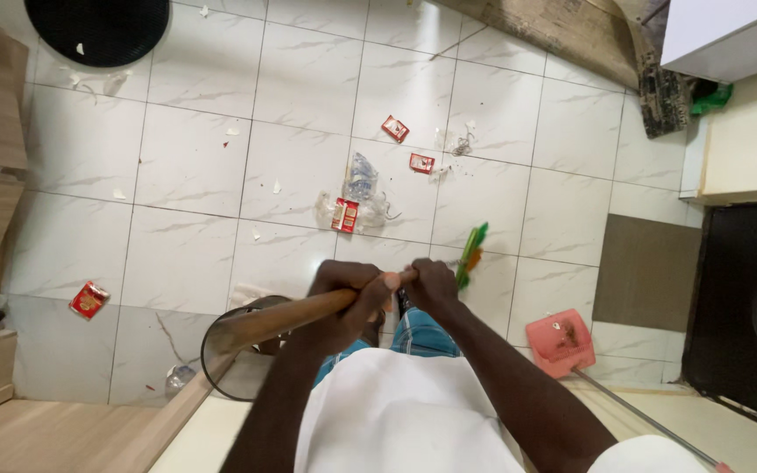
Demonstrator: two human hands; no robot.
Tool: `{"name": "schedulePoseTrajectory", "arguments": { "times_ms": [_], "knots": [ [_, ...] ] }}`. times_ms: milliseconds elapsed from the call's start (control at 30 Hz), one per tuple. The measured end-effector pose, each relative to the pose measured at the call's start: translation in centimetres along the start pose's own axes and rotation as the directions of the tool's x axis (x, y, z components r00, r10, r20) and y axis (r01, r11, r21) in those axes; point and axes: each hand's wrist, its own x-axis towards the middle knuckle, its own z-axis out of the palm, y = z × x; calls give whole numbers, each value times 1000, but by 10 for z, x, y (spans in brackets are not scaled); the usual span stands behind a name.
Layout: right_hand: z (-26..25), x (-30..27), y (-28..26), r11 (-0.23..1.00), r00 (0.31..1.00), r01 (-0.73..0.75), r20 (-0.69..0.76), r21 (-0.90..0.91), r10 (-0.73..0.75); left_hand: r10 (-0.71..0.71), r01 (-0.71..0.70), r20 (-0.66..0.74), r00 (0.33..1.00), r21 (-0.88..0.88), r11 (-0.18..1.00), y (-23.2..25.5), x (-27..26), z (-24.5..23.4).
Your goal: The person sweeps debris from a tiled floor into a pile using a broom, moving around a room with a bed, fan, and trash bin.
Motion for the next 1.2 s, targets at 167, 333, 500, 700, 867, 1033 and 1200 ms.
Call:
{"name": "schedulePoseTrajectory", "arguments": {
  "times_ms": [167,333,500,700,867,1033,1200],
  "knots": [
    [30,-12,-5,998,998,-10,56,57,7,-85,73,77,993,137,988,-14,-3,-4],
    [53,3,-74,974,980,176,-118,145,-159,61,-61,1,998,142,988,28,-8,-40],
    [27,14,-128,862,926,376,-177,339,-335,239,-233,6,971,250,940,68,-11,-52],
    [16,3,-116,961,973,227,-79,155,-217,298,-292,-32,954,116,949,71,-11,-48],
    [22,-34,-2,924,897,367,-302,106,-322,116,-120,179,977,12,993,18,1,-5],
    [32,-62,57,927,920,-373,114,-39,375,-177,148,232,957,138,979,-39,11,36],
    [39,-52,65,920,919,-393,46,12,392,-155,106,300,941,174,979,-52,24,48]
  ]
}}
